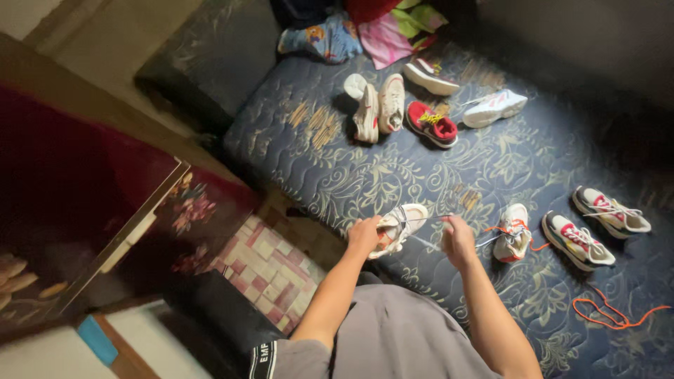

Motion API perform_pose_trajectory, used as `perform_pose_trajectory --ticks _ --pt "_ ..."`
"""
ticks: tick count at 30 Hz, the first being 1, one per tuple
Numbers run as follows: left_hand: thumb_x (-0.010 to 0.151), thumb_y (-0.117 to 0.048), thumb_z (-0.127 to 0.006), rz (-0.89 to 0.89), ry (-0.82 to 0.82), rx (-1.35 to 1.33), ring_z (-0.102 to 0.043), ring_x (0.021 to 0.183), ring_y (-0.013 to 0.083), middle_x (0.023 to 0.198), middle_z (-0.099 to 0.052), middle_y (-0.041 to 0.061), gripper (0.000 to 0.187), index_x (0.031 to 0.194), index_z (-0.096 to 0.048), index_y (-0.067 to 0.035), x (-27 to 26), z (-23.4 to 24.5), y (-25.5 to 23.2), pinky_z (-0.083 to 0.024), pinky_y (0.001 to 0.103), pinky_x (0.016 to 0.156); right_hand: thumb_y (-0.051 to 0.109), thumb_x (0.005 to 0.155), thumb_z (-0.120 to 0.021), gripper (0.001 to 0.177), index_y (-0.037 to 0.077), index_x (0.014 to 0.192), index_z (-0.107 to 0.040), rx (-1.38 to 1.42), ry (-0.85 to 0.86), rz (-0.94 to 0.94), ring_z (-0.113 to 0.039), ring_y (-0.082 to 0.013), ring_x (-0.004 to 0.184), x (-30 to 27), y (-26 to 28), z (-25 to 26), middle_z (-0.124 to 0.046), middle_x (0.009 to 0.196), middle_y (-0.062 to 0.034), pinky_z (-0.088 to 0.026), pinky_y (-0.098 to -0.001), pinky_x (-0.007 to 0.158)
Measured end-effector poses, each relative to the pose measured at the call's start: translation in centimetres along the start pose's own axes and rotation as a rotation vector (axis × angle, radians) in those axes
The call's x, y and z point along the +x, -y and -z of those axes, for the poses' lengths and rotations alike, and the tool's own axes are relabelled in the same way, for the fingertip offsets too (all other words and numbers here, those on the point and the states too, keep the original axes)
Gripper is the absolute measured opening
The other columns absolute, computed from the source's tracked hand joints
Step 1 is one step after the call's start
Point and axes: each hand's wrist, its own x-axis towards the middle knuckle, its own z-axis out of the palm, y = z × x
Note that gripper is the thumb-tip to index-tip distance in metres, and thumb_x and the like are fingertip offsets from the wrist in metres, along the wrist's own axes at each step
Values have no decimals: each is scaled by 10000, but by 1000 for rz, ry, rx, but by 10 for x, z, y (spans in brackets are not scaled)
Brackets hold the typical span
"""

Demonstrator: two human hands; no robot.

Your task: The person removes an orange shoelace from a white sneaker and replaces it with a gray shoelace. They then repeat the process on the matching sneaker, threading and tying the new laces.

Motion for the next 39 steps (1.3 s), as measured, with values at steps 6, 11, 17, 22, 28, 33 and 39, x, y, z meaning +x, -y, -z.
perform_pose_trajectory --ticks 6,11,17,22,28,33,39 --pt "842 -169 -688 -53 81 122 -663 1008 360 1005 -745 78 221 1063 -677 -174 10 -5 -7 -530 519 804 629 930 -618 536 119 895 -780 -1558 17 266 -641 -289 772 -11 32 39 -673 768 -85 -518 -420 715" --pt "783 -214 -724 -36 197 111 -664 1010 366 1006 -735 86 273 1052 -686 -190 13 1 -13 -542 506 817 530 934 -607 432 117 907 -730 -1257 -424 758 -683 -339 811 -52 47 22 -720 833 -124 -535 -470 720" --pt "899 -179 -637 -21 136 33 -652 1028 366 1046 -730 102 279 1174 -669 -208 26 12 -42 -535 524 808 496 1017 -512 406 102 956 -588 381 -430 320 -673 -250 693 -42 52 3 -621 703 -25 -556 -418 658" --pt "880 -159 -624 -72 74 25 -662 1023 350 1047 -746 89 315 1188 -670 -209 34 21 -46 -541 507 819 569 1065 -425 513 120 848 -545 576 -305 218 -541 -130 533 -27 42 23 -489 571 38 -490 -345 521" --pt "882 -187 -634 -70 88 71 -673 1003 350 1027 -747 91 285 1162 -677 -214 32 13 -31 -538 518 816 550 1069 -511 540 59 985 -719 -538 -261 218 -461 -254 620 -32 52 53 -494 631 -37 -358 -434 605" --pt "816 -194 -670 -8 101 173 -643 1036 372 1006 -746 83 253 1067 -691 -175 47 25 -1 -526 552 781 474 778 -755 415 145 1028 -793 -1349 -152 431 -722 -340 889 -28 84 82 -769 934 -156 -544 -433 797" --pt "882 -198 -610 -1 119 115 -648 1034 374 1043 -749 94 224 1087 -699 -180 34 18 -4 -527 540 828 248 876 -608 301 148 1101 -782 -1237 -602 624 -696 -338 1019 -29 59 82 -756 1014 -133 -482 -499 944"
